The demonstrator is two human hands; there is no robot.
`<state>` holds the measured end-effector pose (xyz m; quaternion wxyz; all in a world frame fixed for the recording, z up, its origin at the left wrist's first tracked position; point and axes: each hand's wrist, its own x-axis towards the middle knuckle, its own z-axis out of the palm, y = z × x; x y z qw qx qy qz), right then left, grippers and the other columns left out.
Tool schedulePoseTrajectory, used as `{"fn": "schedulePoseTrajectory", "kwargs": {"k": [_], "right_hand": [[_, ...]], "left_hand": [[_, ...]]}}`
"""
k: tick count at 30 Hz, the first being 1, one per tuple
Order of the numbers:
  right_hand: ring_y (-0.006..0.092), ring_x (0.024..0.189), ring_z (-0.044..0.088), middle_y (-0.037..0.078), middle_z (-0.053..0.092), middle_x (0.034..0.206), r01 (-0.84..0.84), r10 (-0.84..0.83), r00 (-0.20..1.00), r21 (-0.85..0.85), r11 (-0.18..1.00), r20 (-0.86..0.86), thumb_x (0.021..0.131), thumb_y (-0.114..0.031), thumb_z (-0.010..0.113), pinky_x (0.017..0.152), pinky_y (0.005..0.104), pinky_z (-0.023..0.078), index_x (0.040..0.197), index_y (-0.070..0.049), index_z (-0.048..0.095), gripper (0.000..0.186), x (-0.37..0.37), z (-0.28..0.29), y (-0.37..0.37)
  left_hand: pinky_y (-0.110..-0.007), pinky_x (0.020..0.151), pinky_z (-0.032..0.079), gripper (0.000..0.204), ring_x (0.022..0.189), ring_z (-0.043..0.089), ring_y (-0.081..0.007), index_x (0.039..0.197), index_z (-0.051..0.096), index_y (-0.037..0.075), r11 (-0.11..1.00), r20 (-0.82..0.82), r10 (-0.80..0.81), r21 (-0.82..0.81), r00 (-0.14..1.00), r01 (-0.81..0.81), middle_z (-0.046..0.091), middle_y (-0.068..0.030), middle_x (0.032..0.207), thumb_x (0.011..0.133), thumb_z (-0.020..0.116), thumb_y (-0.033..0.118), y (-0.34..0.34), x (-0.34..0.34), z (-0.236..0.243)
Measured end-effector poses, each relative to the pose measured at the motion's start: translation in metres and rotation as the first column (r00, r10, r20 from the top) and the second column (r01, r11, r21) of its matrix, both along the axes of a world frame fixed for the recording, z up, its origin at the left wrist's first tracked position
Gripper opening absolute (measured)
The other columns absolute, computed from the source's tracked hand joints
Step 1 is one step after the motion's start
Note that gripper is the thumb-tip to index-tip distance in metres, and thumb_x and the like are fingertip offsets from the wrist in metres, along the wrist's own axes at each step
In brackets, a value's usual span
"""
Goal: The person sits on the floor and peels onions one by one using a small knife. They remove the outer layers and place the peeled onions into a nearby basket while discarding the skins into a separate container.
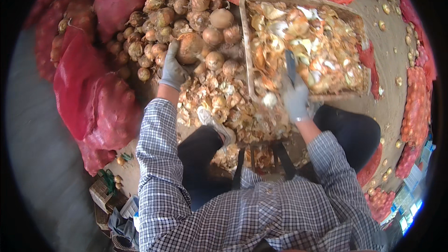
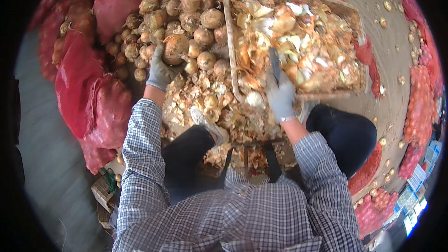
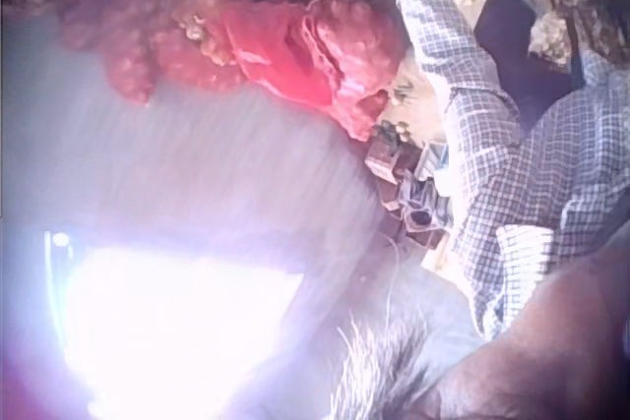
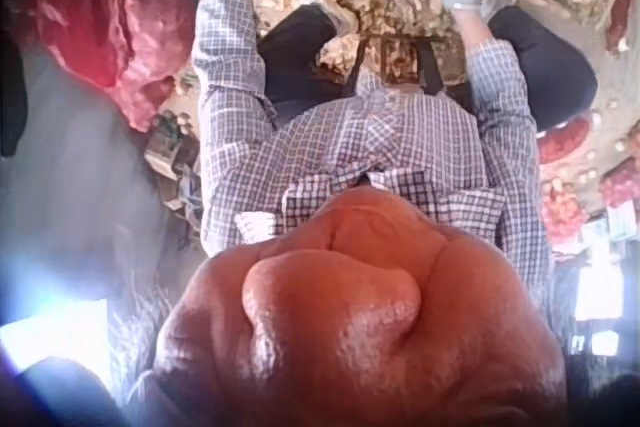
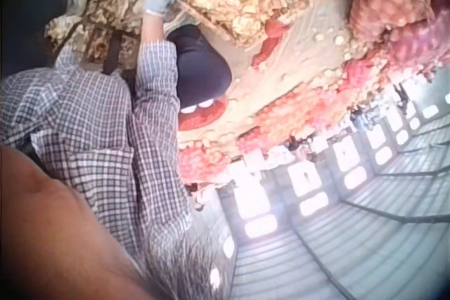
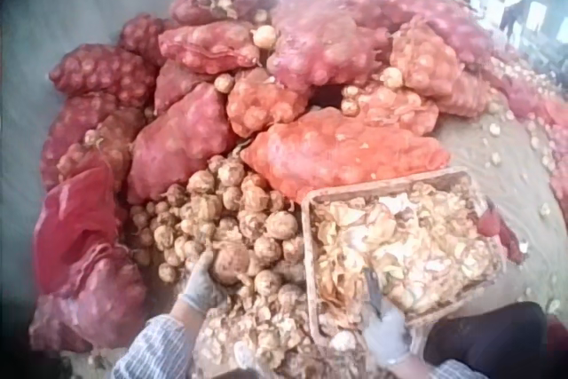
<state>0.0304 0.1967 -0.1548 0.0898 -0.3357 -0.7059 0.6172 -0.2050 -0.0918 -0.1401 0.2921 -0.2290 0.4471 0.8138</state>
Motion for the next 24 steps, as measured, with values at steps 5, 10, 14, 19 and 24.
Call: {"fn": "schedulePoseTrajectory", "kwargs": {"k": [5,10,14,19,24], "right_hand": [[0.0130,0.067,0.060,0.006,0.071,0.088,-0.036,0.076,0.994,-0.431,0.902,0.074,0.099,-0.024,0.062,0.061,0.0274,0.048,0.119,-0.006,0.068,0.028,-0.001,0.058,-0.040],[0.0171,0.071,0.061,0.005,0.070,0.084,-0.342,0.350,0.935,-0.118,0.932,0.052,0.098,-0.030,0.062,0.070,0.0312,0.049,0.116,-0.003,0.068,0.033,0.040,0.033,-0.069],[0.0138,0.055,0.056,0.003,0.062,0.074,-0.187,0.327,0.933,-0.576,0.795,0.148,0.098,-0.018,0.062,0.049,0.0283,0.044,0.109,0.001,0.068,0.022,0.045,0.057,-0.052],[0.0182,0.060,0.062,0.007,0.062,0.077,-0.110,0.344,0.921,-0.730,0.674,0.180,0.097,-0.025,0.063,0.051,0.0321,0.051,0.104,0.003,0.062,0.029,0.026,0.055,-0.011],[0.0180,0.065,0.063,0.008,0.064,0.080,-0.130,0.250,0.968,-0.889,0.439,-0.019,0.099,-0.019,0.061,0.053,0.0299,0.054,0.109,-0.003,0.057,0.019,0.057,0.057,-0.009]], "left_hand": [[-0.058,0.100,0.050,0.070,0.125,0.055,-0.0334,0.142,0.046,0.019,0.990,0.123,0.044,0.126,0.991,-0.059,0.053,-0.0110,0.140,0.092,0.051,0.068,0.045,0.144,0.063],[-0.048,0.085,0.058,0.078,0.114,0.060,-0.0299,0.144,0.043,0.015,0.980,0.034,-0.090,-0.175,0.995,0.095,0.054,-0.0137,0.136,0.091,0.051,0.071,0.066,0.254,0.066],[-0.049,0.084,0.059,0.084,0.114,0.062,-0.0313,0.152,0.027,0.014,0.801,-0.146,-0.343,-0.561,0.928,0.207,0.051,-0.0185,0.137,0.092,0.058,0.064,0.064,0.264,0.065],[-0.043,0.081,0.061,0.098,0.118,0.061,-0.0329,0.153,0.008,0.003,0.873,-0.158,-0.406,-0.357,0.900,0.331,0.043,-0.0249,0.143,0.092,0.059,0.061,0.090,0.253,0.079],[-0.039,0.090,0.056,0.098,0.119,0.056,-0.0297,0.147,0.019,-0.002,0.825,-0.249,-0.366,-0.533,0.897,0.188,0.047,-0.0229,0.137,0.089,0.063,0.063,0.090,0.231,0.040]]}}
